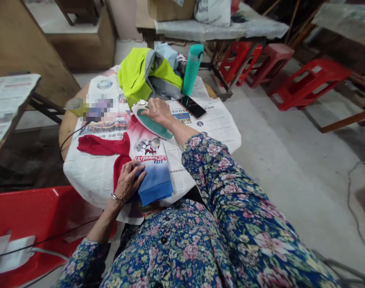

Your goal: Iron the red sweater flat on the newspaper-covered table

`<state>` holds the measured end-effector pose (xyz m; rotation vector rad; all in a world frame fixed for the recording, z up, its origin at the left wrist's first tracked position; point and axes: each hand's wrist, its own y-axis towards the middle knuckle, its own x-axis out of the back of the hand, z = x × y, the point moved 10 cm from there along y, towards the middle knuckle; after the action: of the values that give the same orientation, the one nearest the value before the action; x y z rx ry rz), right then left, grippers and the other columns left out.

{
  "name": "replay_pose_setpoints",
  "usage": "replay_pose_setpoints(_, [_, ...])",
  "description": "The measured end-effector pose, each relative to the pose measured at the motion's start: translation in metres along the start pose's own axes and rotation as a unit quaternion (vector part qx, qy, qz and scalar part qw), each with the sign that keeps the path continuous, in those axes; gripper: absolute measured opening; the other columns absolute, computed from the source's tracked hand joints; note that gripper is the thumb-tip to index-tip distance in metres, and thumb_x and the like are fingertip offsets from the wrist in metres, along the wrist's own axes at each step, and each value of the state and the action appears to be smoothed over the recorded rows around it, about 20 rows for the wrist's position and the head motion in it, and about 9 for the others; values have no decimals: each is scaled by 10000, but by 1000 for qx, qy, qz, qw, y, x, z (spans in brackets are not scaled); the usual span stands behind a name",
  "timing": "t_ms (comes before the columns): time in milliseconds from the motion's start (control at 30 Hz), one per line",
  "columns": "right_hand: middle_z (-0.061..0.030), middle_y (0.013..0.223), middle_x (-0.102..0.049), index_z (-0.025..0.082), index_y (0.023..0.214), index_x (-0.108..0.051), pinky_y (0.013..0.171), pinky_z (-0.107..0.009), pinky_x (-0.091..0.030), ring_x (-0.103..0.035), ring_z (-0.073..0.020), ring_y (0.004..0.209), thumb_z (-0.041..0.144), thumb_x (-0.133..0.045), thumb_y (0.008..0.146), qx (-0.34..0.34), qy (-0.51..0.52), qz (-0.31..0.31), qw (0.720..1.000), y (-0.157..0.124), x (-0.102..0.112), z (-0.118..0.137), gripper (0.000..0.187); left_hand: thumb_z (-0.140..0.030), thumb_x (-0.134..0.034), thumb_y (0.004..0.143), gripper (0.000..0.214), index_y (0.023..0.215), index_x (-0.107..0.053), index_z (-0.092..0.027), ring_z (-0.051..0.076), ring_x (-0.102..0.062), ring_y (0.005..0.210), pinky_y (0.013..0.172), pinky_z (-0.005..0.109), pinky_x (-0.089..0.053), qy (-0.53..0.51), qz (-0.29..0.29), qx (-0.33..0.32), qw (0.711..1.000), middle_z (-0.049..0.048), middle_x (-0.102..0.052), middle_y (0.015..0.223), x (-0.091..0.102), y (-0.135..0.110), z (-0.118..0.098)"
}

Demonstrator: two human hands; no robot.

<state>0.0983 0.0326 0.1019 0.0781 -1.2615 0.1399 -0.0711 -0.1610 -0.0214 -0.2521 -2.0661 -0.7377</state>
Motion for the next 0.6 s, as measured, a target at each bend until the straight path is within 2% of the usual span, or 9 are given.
replay_pose_setpoints(67, [-270,1419,-695,38,1378,-668,1043,-404,-489,-652,-370,1337,674,-630,1048,-22,-2,-11,1000,-3,5,-2,718,-304,-656,1013,226,1213,-756,-275,309,-640,1232,1100,511,-547,1,1,8,1000,117,-698,1304,0,1,2])
replay_pose_setpoints(167, [-216,1309,-766,114,1289,-741,970,-378,-504,-701,-347,1249,605,-706,1019,-3,7,4,1000,-27,4,4,562,-299,-663,1002,189,1176,-720,-255,309,-638,1222,1093,507,-546,-12,-2,23,1000,126,-696,1283,0,4,3])
replay_pose_setpoints(267, [-137,1065,-819,160,1149,-784,835,-344,-488,-742,-304,1047,580,-768,974,39,26,49,998,-71,-6,10,456,-290,-642,994,96,1074,-644,-238,298,-650,1189,1077,506,-554,-55,-30,55,997,133,-694,1239,3,3,9])
replay_pose_setpoints(333, [-91,908,-808,171,1069,-778,747,-313,-454,-737,-258,904,515,-799,965,42,36,101,993,-108,-19,8,361,-277,-586,999,33,1008,-585,-245,277,-667,1145,1051,487,-571,-98,-85,96,987,118,-692,1171,12,-3,19])
replay_pose_setpoints(400, [-72,856,-798,189,1034,-769,682,-297,-421,-723,-233,814,482,-830,943,54,42,136,988,-146,-31,5,313,-288,-530,1005,38,990,-539,-254,240,-695,1027,947,431,-612,-143,-160,170,962,79,-674,1061,25,-13,40])
replay_pose_setpoints(500, [-71,837,-804,215,1053,-762,645,-310,-394,-734,-253,787,454,-835,936,82,18,132,988,-191,-41,0,276,-389,-548,999,142,1042,-510,-260,180,-689,799,723,324,-613,-164,-246,305,905,19,-639,961,44,-24,83])
replay_pose_setpoints(567, [-76,884,-828,233,1085,-759,640,-319,-401,-755,-274,811,462,-821,946,105,8,129,986,-210,-47,-1,275,-487,-619,968,260,1043,-510,-262,184,-692,789,720,325,-614,-121,-266,366,884,23,-661,965,60,-16,112])
replay_pose_setpoints(600, [-82,915,-839,235,1099,-758,641,-323,-406,-765,-283,829,462,-818,950,111,1,132,985,-215,-49,0,278,-532,-650,950,307,1005,-509,-266,209,-707,842,791,360,-628,-86,-264,386,880,40,-681,959,69,-6,126])
